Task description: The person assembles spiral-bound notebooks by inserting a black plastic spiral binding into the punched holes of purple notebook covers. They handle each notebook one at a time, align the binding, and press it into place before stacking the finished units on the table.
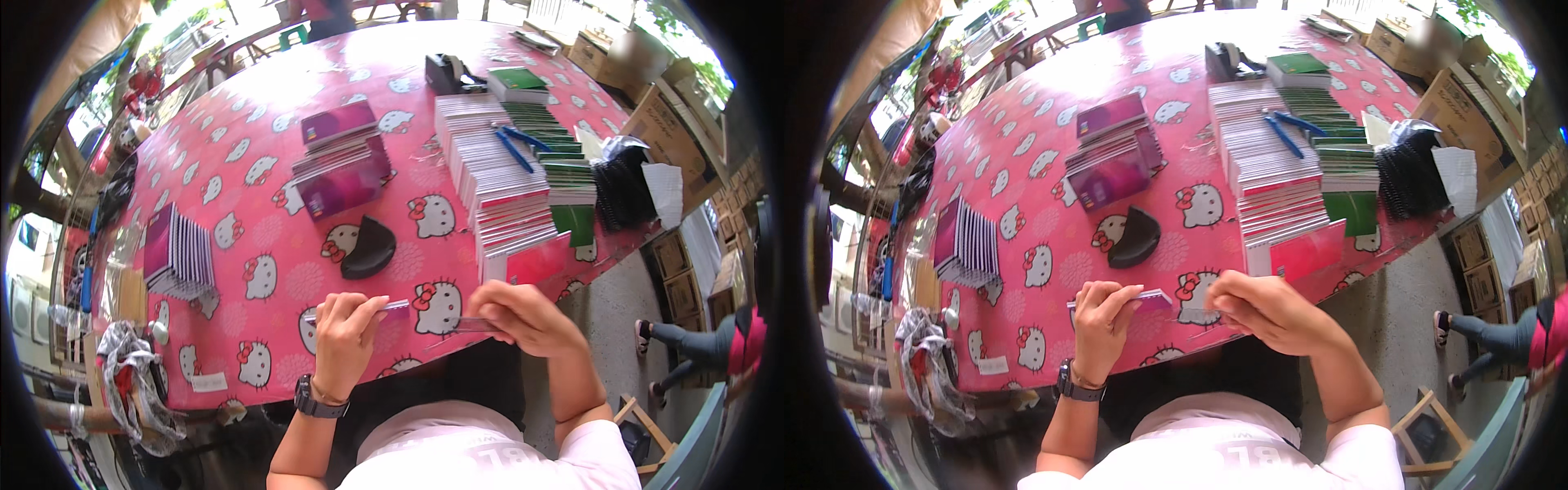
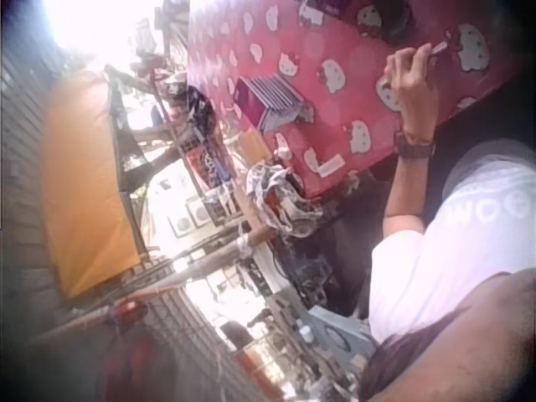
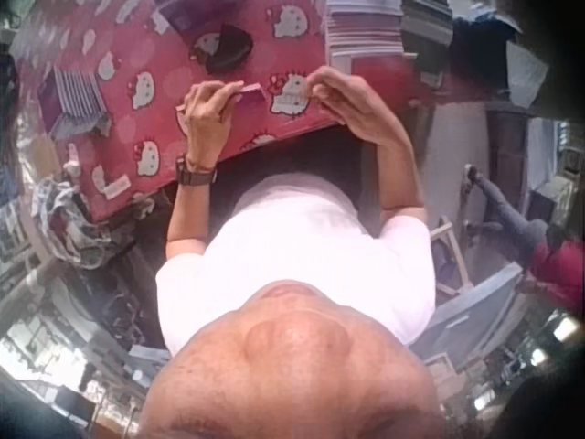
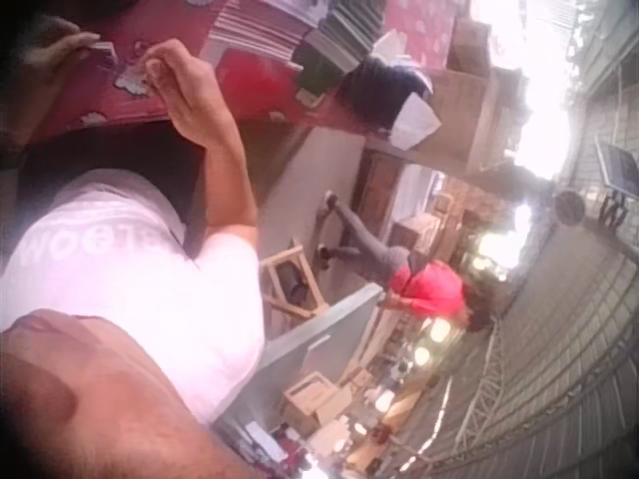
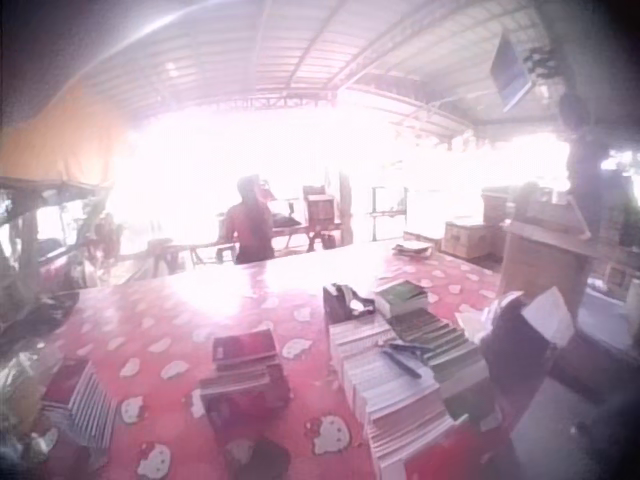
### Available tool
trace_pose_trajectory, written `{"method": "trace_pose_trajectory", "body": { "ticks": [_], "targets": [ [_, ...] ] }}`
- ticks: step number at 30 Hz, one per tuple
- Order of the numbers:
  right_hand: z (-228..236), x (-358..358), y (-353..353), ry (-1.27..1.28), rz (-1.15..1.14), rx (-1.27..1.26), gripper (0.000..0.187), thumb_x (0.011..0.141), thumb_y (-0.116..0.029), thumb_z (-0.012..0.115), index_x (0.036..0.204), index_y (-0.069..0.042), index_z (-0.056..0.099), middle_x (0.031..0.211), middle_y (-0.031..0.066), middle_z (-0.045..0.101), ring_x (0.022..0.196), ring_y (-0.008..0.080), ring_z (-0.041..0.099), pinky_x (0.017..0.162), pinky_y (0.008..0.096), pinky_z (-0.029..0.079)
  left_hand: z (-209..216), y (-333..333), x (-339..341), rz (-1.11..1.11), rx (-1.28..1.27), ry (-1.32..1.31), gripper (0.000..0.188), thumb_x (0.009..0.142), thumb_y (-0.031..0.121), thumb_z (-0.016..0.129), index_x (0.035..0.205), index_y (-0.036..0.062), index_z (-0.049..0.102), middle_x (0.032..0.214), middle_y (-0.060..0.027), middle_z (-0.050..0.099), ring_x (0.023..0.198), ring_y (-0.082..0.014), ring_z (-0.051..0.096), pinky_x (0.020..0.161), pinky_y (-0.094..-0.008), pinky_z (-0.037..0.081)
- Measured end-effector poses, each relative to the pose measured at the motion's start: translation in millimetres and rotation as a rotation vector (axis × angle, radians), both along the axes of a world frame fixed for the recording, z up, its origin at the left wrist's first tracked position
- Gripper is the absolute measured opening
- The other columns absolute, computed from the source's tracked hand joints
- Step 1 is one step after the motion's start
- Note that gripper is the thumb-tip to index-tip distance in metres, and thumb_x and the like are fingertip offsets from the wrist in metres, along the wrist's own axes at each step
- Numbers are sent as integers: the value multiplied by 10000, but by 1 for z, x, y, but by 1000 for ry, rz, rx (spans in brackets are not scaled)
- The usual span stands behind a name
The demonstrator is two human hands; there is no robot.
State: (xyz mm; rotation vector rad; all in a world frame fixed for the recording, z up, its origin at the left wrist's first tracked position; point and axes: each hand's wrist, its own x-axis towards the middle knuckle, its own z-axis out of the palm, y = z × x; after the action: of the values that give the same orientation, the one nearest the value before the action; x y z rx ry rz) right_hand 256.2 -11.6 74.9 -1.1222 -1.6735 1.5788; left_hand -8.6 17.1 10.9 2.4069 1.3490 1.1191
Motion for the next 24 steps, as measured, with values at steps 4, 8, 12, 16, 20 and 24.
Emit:
{"method": "trace_pose_trajectory", "body": {
  "ticks": [4, 8, 12, 16, 20, 24],
  "targets": [
    [-39, -32, 23, 76, -1, 117, 227, 982, -221, 509, 1099, -35, 566, 936, 90, 570, 788, 151, 531, 700, 288, 451, 4, -6, -11, 36, -29, 18, 236, 736, 77, 727, 968, 113, 708, 812, -28, 578, 770, -207, 537, 706, -330, 408],
    [-54, -40, 39, -180, 48, 366, 260, 950, -143, 540, 1180, -24, 556, 908, 120, 572, 827, 238, 596, 714, 339, 480, -1, -7, -14, 55, 21, 17, 261, 741, 69, 723, 997, 118, 708, 829, -24, 593, 776, -200, 545, 710, -323, 409],
    [-44, -54, 40, -266, -30, 485, 260, 883, -42, 578, 1141, -59, 608, 888, 108, 576, 830, 252, 601, 693, 360, 495, -6, -7, -14, 61, 15, -1, 266, 756, 85, 703, 1021, 115, 705, 865, -13, 618, 818, -187, 566, 737, -329, 401],
    [-52, -57, 46, -269, -64, 627, 322, 783, 32, 633, 1080, -90, 647, 877, 86, 589, 829, 244, 603, 695, 347, 508, -5, -8, -17, 26, -6, -16, 273, 761, 82, 697, 1032, 115, 701, 856, -12, 627, 816, -188, 578, 739, -327, 401],
    [-56, -60, 50, -245, -2, 748, 255, 779, 19, 679, 1020, -64, 676, 883, 77, 605, 804, 195, 623, 668, 314, 510, -3, -7, -19, -5, -20, -7, 279, 765, 69, 684, 1040, 119, 697, 854, -10, 626, 829, -190, 583, 743, -329, 403],
    [-57, -60, 52, -128, 75, 560, 190, 801, 13, 644, 983, -40, 638, 863, 83, 601, 807, 267, 607, 688, 349, 507, -4, -9, -20, 6, -11, -2, 288, 748, 53, 685, 1027, 123, 701, 845, -9, 624, 814, -193, 577, 747, -333, 408]
  ]
}}
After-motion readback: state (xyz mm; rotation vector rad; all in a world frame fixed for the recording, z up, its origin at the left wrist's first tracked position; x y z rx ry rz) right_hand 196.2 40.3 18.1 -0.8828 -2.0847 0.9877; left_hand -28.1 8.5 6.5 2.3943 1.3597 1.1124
